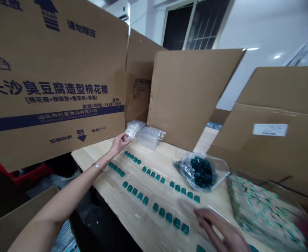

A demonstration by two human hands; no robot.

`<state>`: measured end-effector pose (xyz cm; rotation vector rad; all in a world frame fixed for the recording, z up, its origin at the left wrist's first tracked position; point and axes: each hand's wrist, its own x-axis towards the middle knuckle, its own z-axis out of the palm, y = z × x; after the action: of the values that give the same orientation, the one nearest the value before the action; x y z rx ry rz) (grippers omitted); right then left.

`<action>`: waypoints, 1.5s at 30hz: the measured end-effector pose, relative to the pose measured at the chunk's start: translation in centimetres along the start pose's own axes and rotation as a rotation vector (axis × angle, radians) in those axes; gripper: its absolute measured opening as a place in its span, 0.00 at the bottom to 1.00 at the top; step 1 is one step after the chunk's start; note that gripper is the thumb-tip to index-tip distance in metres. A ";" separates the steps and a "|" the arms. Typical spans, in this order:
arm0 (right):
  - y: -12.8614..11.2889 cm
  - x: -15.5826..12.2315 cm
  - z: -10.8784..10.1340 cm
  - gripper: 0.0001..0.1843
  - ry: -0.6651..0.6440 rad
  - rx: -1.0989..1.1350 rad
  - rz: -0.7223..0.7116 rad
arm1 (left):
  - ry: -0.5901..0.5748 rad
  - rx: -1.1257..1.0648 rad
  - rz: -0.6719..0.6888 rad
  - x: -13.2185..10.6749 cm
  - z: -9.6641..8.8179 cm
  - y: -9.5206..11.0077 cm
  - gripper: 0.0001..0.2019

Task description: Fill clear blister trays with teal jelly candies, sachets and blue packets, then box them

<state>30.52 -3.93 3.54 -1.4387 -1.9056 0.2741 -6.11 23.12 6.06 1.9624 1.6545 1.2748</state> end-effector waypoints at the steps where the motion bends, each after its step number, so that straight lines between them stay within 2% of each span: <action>1: -1.1 1.5 0.0 0.12 0.011 0.061 0.023 | -0.007 -0.070 0.021 -1.8 0.5 1.9 0.16; 3: -3.4 4.6 0.3 0.14 0.022 0.238 0.090 | -0.035 -0.213 0.050 -6.1 1.8 5.9 0.18; 4: -4.3 5.9 0.6 0.16 0.017 0.349 0.139 | -0.055 -0.405 0.027 -8.4 2.4 7.8 0.18; 6: -5.6 7.9 1.3 0.20 0.024 0.552 0.194 | -0.130 -0.640 -0.026 -12.6 3.5 11.2 0.17; 8: -6.2 8.5 1.8 0.21 0.016 0.669 0.219 | -0.176 -0.734 -0.068 -16.0 4.3 13.7 0.16; 11: -6.5 7.4 1.7 0.17 0.035 0.751 0.218 | -0.194 -0.732 -0.076 -19.3 5.2 15.6 0.15; 15: -6.8 4.5 0.6 0.13 0.049 0.732 0.246 | -0.170 -0.601 0.045 -21.6 5.8 16.1 0.13; 17: -7.0 3.3 0.2 0.13 0.023 0.772 0.244 | -0.127 -0.577 0.066 -22.4 5.6 16.1 0.20; 18: -7.2 2.9 0.0 0.13 0.002 0.806 0.237 | -0.128 -0.613 0.045 -22.7 5.5 16.1 0.27; 20: -7.5 2.1 -0.1 0.13 -0.042 0.878 0.227 | -0.214 -0.769 -0.040 -23.4 5.2 16.1 0.43; 22: -7.9 1.4 -0.2 0.14 -0.086 0.923 0.222 | -0.371 -0.944 -0.134 -24.0 5.0 15.9 0.49; 23: -8.1 1.1 -0.2 0.14 -0.111 0.932 0.220 | -0.434 -1.001 -0.171 -24.3 5.0 15.8 0.49; 25: -8.4 0.5 -0.1 0.15 -0.161 0.930 0.219 | -0.482 -1.049 -0.216 -25.0 5.0 15.7 0.48; 36: -7.8 -0.7 0.3 0.14 -0.256 0.946 0.186 | -0.455 -1.029 -0.170 -26.4 4.5 16.1 0.49; 45: -7.5 -0.5 1.0 0.16 -0.234 0.915 0.234 | -0.484 -1.073 -0.211 -26.5 4.7 15.0 0.51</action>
<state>24.32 -6.76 6.83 -0.9953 -1.4331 1.2816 8.37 -3.77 2.12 1.2247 0.6556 1.1099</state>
